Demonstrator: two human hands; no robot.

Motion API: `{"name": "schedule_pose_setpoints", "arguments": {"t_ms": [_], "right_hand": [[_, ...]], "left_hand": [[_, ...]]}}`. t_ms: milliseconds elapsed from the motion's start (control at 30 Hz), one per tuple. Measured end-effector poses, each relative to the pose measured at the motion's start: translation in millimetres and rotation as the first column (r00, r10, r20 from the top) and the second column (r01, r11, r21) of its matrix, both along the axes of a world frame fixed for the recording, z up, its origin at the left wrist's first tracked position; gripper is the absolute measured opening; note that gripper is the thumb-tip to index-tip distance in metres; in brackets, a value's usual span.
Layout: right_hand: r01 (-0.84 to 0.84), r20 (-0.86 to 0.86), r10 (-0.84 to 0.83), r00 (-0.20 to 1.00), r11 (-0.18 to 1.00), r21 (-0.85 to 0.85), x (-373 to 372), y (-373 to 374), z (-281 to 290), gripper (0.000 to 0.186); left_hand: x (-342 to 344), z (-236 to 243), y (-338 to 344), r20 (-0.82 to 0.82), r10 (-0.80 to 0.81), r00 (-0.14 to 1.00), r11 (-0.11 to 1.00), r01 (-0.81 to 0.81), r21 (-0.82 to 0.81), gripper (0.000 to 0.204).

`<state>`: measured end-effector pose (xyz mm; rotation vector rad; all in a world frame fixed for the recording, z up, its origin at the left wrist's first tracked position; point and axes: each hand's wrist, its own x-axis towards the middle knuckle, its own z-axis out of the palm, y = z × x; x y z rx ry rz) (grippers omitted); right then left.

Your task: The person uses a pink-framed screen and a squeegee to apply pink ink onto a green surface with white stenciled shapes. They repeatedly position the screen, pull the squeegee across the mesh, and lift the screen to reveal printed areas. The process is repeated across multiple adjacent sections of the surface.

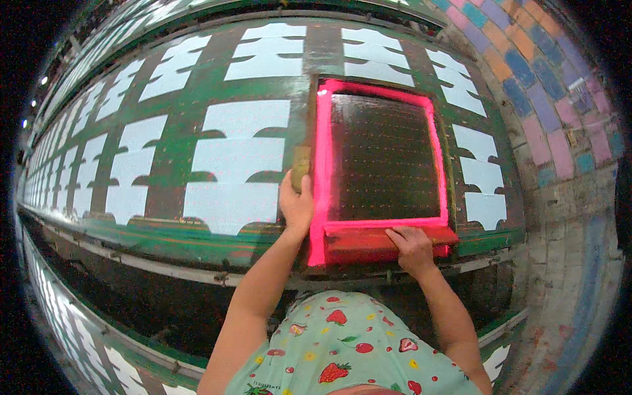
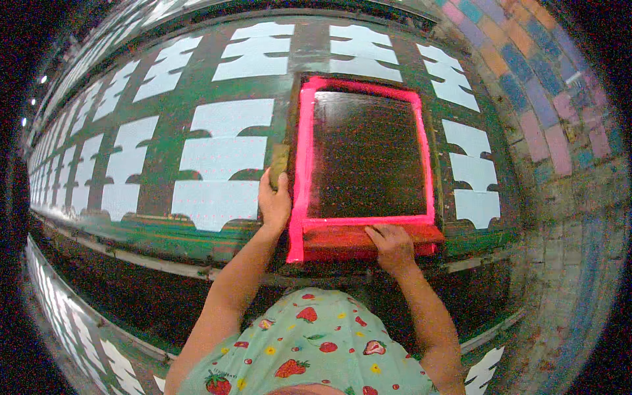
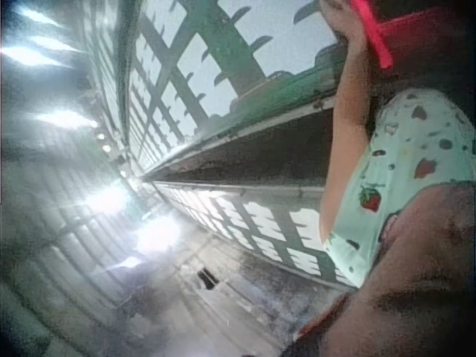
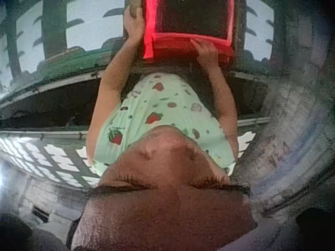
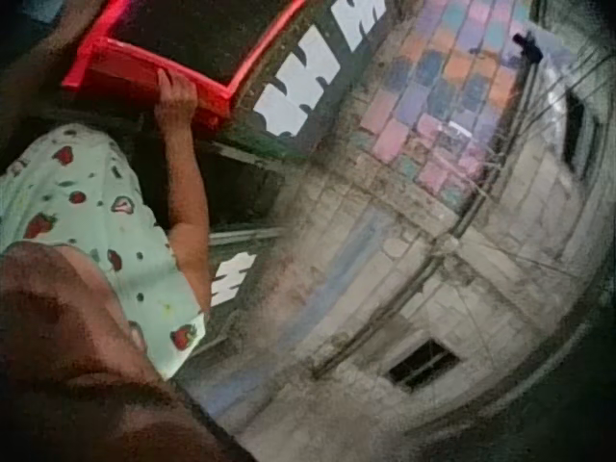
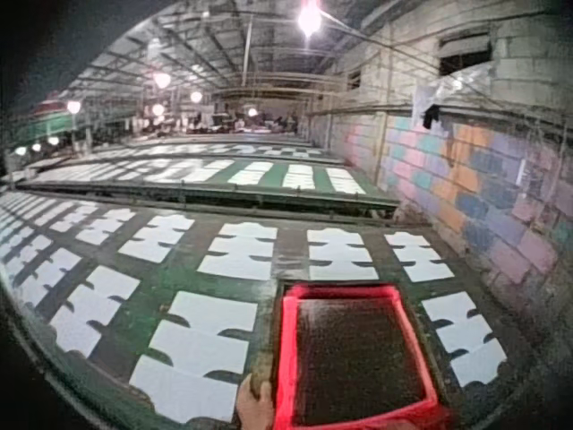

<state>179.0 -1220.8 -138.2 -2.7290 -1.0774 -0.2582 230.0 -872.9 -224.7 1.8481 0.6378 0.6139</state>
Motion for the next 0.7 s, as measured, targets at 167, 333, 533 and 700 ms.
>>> {"name": "schedule_pose_setpoints", "arguments": {"t_ms": [167,333,533,700], "right_hand": [[0.000,0.023,-0.001,1.000,1.000,0.019,101.7,12.9,-11.4,0.044],[0.013,0.022,-0.013,1.000,1.000,-0.011,228.8,25.6,-19.0,0.037],[-0.005,0.075,0.011,0.997,0.997,-0.081,357.0,41.8,-31.7,0.033],[-0.014,0.172,0.018,0.985,1.000,-0.024,398.2,54.4,-42.1,0.028]], "left_hand": [[-6.3,16.9,-3.1,0.010,-0.032,0.999,0.993,0.033,-0.112,0.052],[-2.5,24.1,-4.7,-0.079,-0.017,0.997,0.996,0.010,-0.087,0.048],[-0.8,20.7,-10.8,-0.126,0.065,0.990,0.998,-0.062,0.027,0.046],[0.4,22.4,-11.0,-0.179,0.094,0.979,0.995,-0.096,-0.002,0.043]]}}
